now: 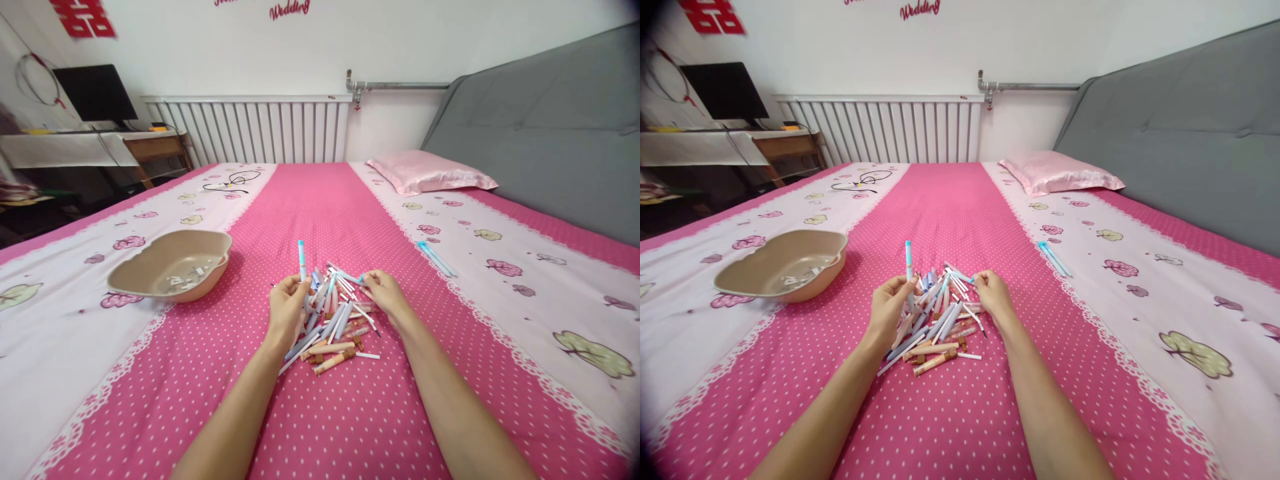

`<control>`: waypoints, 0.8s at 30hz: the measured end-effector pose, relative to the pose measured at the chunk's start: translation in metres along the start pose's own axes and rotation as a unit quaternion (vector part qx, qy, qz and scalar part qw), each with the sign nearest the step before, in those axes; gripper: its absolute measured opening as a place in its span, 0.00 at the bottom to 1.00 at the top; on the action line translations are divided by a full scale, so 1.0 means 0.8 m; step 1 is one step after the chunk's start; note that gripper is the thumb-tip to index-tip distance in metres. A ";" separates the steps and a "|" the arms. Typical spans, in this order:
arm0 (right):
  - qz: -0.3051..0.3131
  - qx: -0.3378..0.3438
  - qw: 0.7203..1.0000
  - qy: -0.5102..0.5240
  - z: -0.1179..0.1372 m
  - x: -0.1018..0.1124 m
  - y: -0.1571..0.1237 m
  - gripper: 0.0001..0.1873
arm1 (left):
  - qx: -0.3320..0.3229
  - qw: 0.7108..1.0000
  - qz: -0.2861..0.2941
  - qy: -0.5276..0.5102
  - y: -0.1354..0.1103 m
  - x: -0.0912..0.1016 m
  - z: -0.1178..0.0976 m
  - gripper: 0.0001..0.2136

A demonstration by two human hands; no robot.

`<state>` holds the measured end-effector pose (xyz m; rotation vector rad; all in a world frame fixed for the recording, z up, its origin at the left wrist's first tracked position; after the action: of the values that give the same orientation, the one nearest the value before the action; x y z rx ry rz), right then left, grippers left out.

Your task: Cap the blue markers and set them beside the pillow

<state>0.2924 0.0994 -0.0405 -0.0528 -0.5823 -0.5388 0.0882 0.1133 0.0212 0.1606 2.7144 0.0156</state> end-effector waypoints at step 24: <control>0.018 -0.038 0.989 0.139 0.049 0.011 -0.023 0.10 | -0.035 0.995 0.066 0.066 0.001 0.003 0.016 0.12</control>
<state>0.2699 0.0868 -0.0049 -0.0598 -0.2889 -0.5223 0.0917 0.1143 0.0083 0.3275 2.8260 0.1656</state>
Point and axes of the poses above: each hand's wrist, its own y-axis towards the middle knuckle, its own x-axis out of the back of the hand, z = x × y, the point moved 1 cm from there along y, towards the middle knuckle, and after that the axes turned 14 degrees about -y, right-handed, at the moved point
